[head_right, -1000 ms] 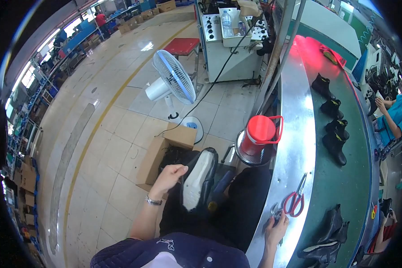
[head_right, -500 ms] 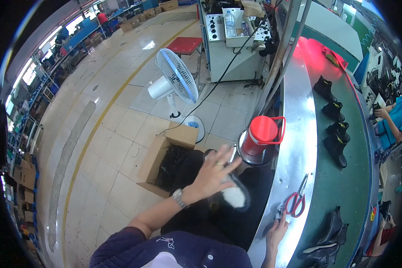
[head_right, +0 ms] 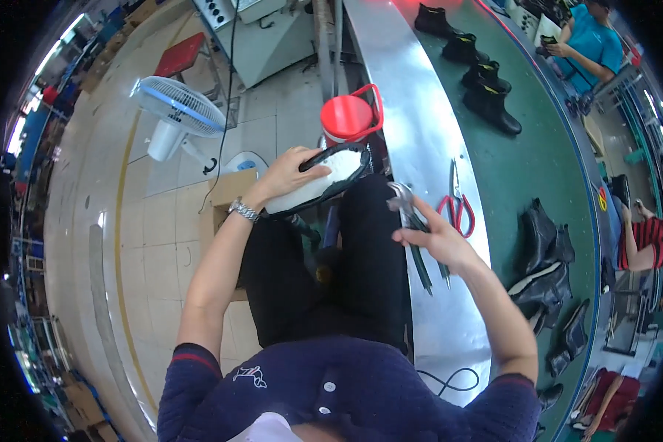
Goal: Assembling and trimming shoe components at a manufacturing station.
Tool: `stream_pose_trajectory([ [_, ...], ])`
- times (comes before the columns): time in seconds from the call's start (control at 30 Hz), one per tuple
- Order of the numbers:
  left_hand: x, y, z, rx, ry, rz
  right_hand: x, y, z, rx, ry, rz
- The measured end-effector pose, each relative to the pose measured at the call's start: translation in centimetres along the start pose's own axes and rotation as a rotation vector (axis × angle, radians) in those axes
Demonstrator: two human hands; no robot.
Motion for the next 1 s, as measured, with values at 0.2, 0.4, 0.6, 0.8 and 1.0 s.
stream_pose_trajectory([
  [0.2, 1.3, -1.3, 1.3, -0.128, 0.061, -0.067, -2.4, -2.8, 0.7, -0.122, 0.217, 0.024],
  [0.4, 0.2, -1.0, 0.7, 0.026, -0.221, -0.290, -7.0, -3.3, 3.1, -0.118, 0.330, 0.020],
  [0.6, -3.0, 1.6, 0.7, -0.068, 0.336, -0.493, -8.1, -6.4, 3.0, -0.128, 0.420, -0.048],
  [0.8, 5.8, 2.7, 1.0, -0.235, -0.193, -0.253, -8.5, -5.2, 3.8, -0.157, 0.487, 0.103],
  [1.0, 7.3, 3.0, 1.7, -0.050, -0.191, -0.274, -9.2, -6.3, 3.4, -0.241, 0.571, 0.134],
])
Point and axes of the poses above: each hand's wrist, its own y-axis away from the middle knuckle, its own z-axis out of the palm, x = y × z, the point moved 6 cm from there along -y, towards the middle knuckle, and after that the axes turned 14 degrees about z, right-handed, at the moved point
